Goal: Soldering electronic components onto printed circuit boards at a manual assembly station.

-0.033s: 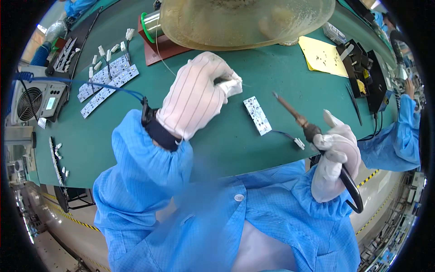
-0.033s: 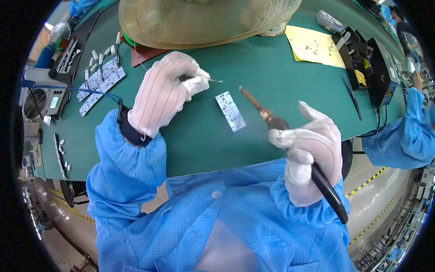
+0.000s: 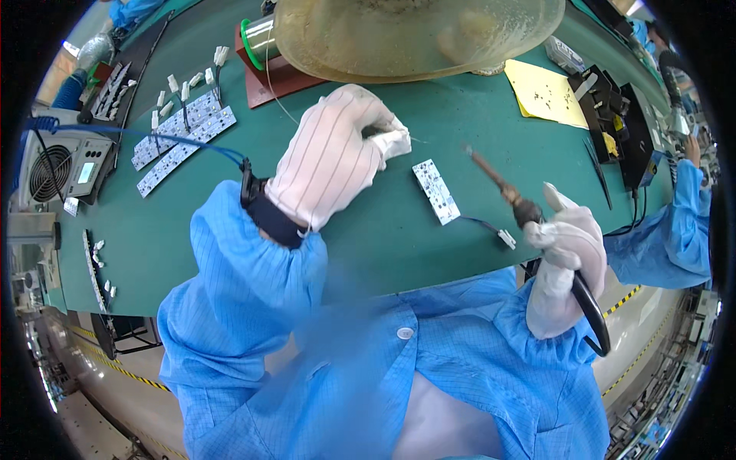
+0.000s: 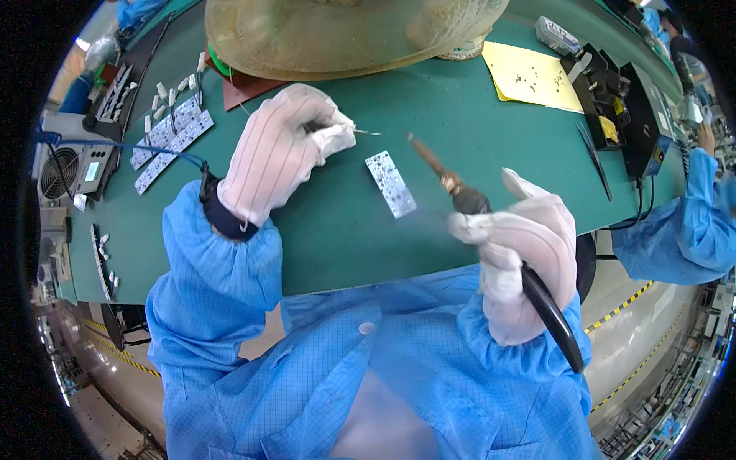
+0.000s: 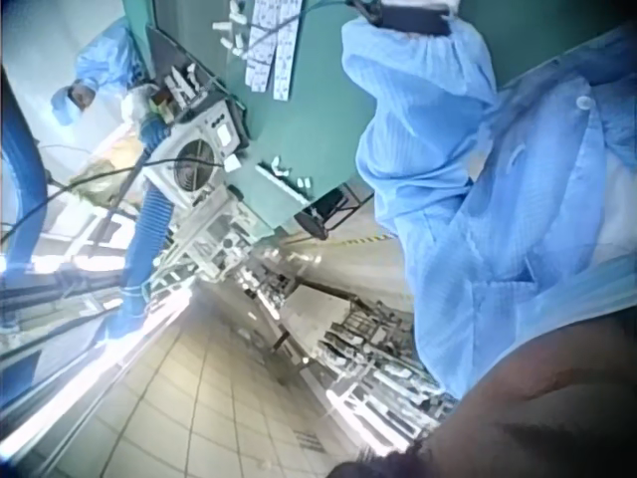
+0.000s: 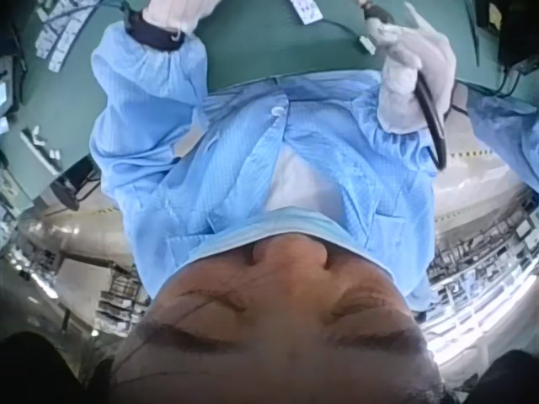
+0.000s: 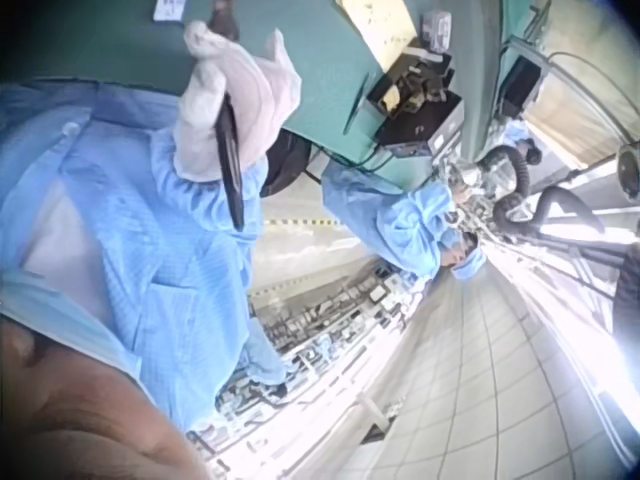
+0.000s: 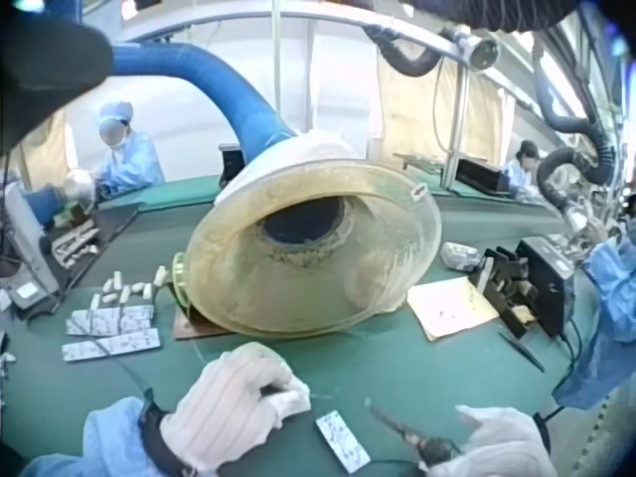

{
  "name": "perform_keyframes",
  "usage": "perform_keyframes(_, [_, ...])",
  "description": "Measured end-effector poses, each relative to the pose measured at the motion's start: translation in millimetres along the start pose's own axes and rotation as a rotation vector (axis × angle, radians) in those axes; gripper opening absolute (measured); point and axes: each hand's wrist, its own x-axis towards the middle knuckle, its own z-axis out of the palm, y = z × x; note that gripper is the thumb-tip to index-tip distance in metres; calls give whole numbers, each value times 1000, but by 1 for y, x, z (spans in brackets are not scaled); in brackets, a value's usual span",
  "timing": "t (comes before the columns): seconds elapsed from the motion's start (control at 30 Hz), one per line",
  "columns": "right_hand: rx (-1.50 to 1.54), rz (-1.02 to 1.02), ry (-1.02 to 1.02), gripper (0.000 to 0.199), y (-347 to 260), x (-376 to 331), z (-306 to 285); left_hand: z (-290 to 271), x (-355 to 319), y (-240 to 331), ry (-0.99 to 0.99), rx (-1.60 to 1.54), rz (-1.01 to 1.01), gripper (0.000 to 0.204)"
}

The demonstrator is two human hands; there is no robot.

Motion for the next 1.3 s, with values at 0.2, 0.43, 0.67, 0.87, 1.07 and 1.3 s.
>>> perform_keyframes(0.2, [-145,13,-97,30,-2,-11,24,-9,1,7,-54,68,-246,24])
perform_keyframes(0.43, [-379,-6,-180,39,-5,4,60,-33,-8,13,-73,39,-336,28])
perform_keyframes(0.67, [-298,-56,-293,30,5,15,57,-39,-17,0,-90,141,-71,22])
perform_keyframes(0.87, [-144,-83,-252,37,15,25,42,-44,-15,4,-253,45,-176,19])
perform_keyframes(1.07, [431,370,60,21,3,-17,-1,-29,-12,19,-315,-218,-290,15])
perform_keyframes(1.3, [379,442,-1,31,-8,-24,32,-9,-22,11,-326,-302,-124,14])
